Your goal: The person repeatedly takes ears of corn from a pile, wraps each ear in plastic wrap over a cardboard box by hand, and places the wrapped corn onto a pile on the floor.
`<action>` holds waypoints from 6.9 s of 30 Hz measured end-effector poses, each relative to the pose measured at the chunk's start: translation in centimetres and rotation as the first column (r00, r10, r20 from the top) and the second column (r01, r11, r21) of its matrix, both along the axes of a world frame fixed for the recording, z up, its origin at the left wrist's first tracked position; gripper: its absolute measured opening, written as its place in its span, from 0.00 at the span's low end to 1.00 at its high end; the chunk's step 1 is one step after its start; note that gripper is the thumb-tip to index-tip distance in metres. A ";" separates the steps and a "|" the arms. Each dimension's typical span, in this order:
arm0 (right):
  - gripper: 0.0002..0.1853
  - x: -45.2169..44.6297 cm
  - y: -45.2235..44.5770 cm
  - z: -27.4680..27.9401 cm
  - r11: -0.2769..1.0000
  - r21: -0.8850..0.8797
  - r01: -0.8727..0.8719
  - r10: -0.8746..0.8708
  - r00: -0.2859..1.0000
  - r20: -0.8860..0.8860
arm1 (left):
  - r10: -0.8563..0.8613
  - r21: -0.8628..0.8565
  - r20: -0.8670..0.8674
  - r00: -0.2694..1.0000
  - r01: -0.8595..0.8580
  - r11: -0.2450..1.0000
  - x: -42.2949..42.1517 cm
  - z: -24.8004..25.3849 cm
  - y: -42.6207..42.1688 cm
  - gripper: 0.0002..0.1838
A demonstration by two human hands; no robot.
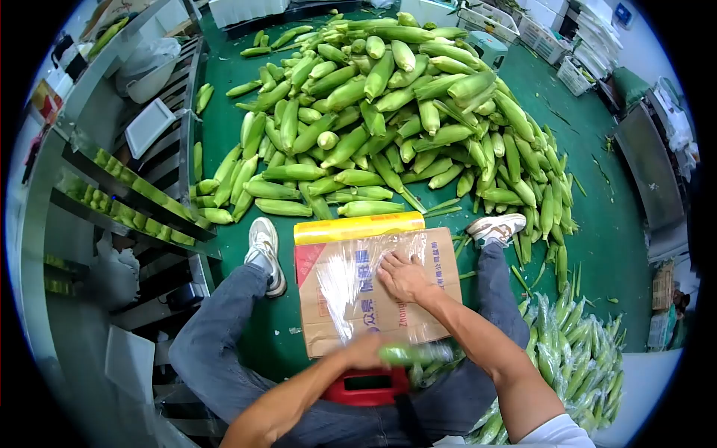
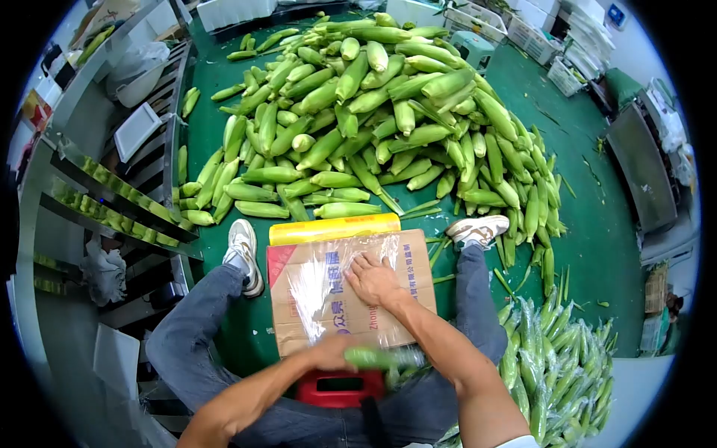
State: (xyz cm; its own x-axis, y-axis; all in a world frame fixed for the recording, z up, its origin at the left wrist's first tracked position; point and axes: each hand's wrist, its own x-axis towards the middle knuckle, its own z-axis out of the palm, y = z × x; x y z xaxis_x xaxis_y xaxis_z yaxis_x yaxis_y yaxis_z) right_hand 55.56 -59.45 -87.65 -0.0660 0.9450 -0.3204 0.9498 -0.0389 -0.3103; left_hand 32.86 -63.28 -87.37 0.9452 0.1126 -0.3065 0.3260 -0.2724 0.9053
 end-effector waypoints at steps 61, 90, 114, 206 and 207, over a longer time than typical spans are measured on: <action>0.28 6.9 -1.6 2.0 0.845 0.524 0.106 -0.193 0.974 0.115 | 0.308 0.633 0.340 0.888 -0.459 0.623 -4.9 -3.2 8.5 0.03; 0.45 12.2 23.7 -14.1 0.904 -0.349 0.247 -0.205 0.967 0.154 | 0.140 0.394 -0.234 0.962 -0.038 0.918 -7.7 -1.4 8.0 0.12; 0.30 2.0 -2.1 -0.1 0.951 0.033 -0.309 0.307 0.951 0.046 | 0.930 0.089 0.167 0.327 -0.945 0.316 -1.7 -0.6 10.8 0.05; 0.38 7.3 -13.1 7.5 0.875 0.335 0.349 -0.399 0.912 0.092 | 0.306 0.690 -0.023 0.952 -0.206 0.693 -2.7 -5.5 12.4 0.08; 0.34 4.6 -8.7 5.1 0.889 0.328 0.319 -0.365 0.927 0.089 | 0.295 0.658 -0.047 0.954 -0.193 0.728 -3.0 -4.7 12.9 0.08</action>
